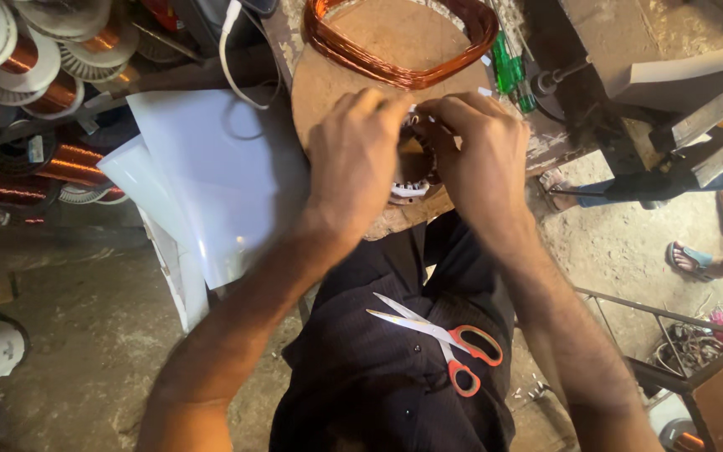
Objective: The person cuts small rectangular pieces from a white strip using scissors and places them between the copper windings of a toroidal coil. They repeat this process multiple times, inserting the pieces into the gaps of the coil.
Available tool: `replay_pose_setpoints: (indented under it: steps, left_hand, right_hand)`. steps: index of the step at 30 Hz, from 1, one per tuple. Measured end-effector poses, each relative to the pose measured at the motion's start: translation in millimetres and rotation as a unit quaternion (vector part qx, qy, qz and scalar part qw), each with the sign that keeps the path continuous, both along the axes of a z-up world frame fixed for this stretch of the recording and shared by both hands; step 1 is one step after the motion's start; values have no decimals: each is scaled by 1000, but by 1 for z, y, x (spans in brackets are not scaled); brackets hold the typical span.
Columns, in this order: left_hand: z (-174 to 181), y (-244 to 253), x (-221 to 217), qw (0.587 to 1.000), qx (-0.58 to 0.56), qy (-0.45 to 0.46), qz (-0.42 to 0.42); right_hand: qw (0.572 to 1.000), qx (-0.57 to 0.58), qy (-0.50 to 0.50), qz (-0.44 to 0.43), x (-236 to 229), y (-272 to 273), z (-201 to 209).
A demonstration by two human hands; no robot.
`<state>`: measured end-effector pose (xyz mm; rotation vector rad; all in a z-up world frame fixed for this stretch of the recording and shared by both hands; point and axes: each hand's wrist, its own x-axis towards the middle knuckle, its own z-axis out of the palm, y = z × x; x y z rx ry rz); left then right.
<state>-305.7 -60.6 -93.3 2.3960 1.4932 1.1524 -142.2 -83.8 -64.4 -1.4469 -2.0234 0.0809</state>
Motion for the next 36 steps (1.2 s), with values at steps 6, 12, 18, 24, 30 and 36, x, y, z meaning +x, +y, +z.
replay_pose_setpoints:
  steps: [6, 12, 18, 24, 30, 36]
  left_hand:
    - [-6, 2, 11, 986, -46, 163, 1]
    - [-8, 3, 10, 989, -35, 144, 22]
    - [-5, 2, 13, 991, -53, 118, 42]
    - [10, -11, -8, 997, -65, -34, -6]
    - [35, -51, -35, 968, -201, -151, 17]
    - [28, -41, -51, 977, -90, -192, -26]
  right_hand:
    - [996, -83, -6, 4, 2, 9, 11]
    - [991, -105, -51, -69, -1, 17, -2]
    - [992, -33, -25, -123, -8, -2, -12]
    - [998, -47, -17, -44, -8, -1, -1]
    - [995, -10, -11, 103, -7, 15, 9]
    - [969, -147, 194, 29, 29, 18, -1]
